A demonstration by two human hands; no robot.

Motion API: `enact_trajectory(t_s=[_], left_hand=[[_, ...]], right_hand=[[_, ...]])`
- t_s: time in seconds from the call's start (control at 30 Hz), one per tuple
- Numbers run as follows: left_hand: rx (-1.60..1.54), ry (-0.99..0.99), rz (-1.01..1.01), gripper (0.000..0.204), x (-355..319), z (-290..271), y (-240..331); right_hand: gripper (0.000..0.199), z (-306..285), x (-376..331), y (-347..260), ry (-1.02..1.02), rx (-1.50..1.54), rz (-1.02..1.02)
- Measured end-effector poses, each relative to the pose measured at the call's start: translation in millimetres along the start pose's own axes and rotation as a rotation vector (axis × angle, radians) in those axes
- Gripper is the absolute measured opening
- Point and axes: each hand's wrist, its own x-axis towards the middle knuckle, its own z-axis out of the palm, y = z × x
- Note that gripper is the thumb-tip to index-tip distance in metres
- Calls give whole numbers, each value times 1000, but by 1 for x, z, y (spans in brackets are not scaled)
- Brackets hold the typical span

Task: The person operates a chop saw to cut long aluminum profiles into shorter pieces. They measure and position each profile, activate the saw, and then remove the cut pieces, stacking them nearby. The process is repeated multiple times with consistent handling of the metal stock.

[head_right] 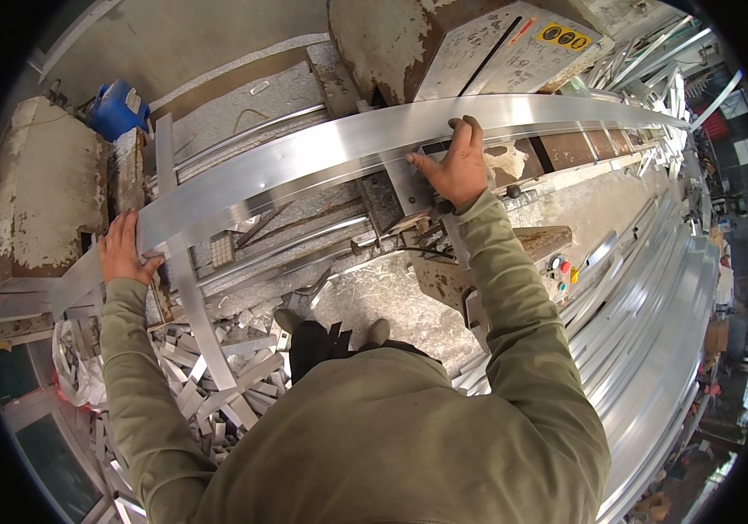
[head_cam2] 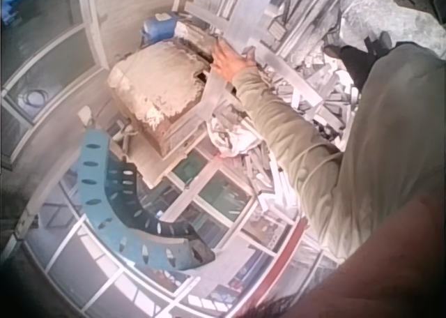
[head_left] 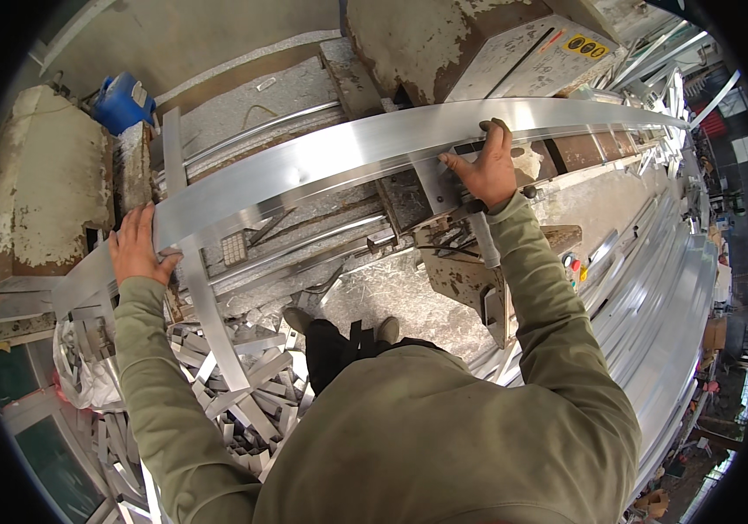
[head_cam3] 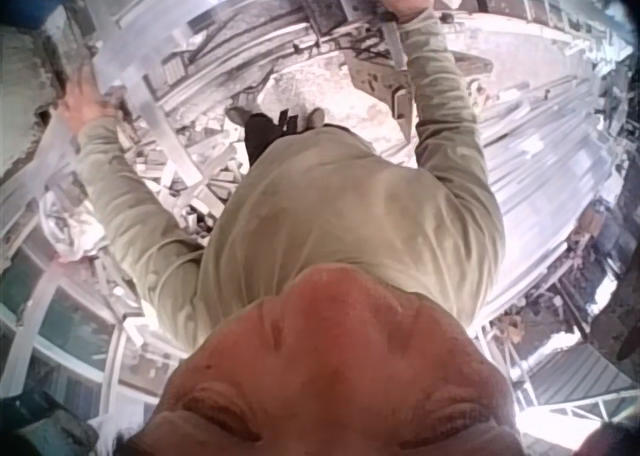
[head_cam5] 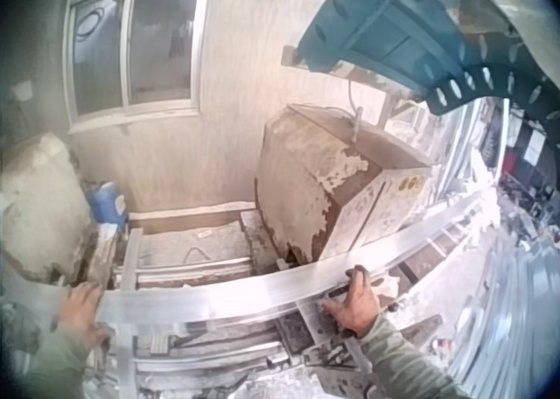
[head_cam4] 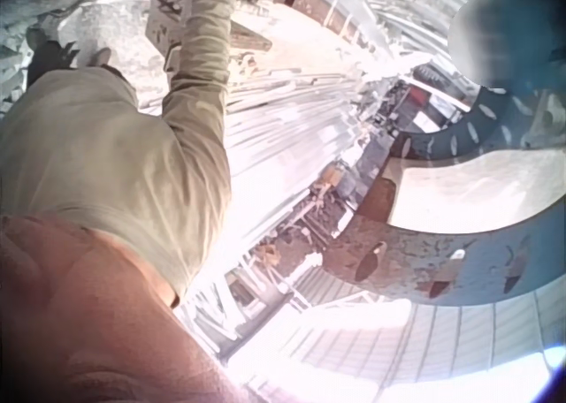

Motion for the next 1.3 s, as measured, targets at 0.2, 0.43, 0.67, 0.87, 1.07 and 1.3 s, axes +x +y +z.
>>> enact_trajectory(t_s=[0.2,0.43,0.67,0.87,1.07,1.3], left_hand=[[-7,8,19,115,0,5,-5],[12,46,118,117,4,28,-22],[24,105,180,116,5,38,-28],[21,74,142,118,7,29,-24],[25,49,84,117,1,19,-10],[53,-32,18,115,2,11,-5]], right_hand=[[61,-45,-25,51,115,201,198],[35,-167,-243,163,17,-85,787],[45,-158,-461,162,-511,-289,1039],[35,-135,-447,156,-572,-403,973],[53,-130,-441,176,-634,-386,1059],[52,-94,-498,234,-417,-221,1161]])
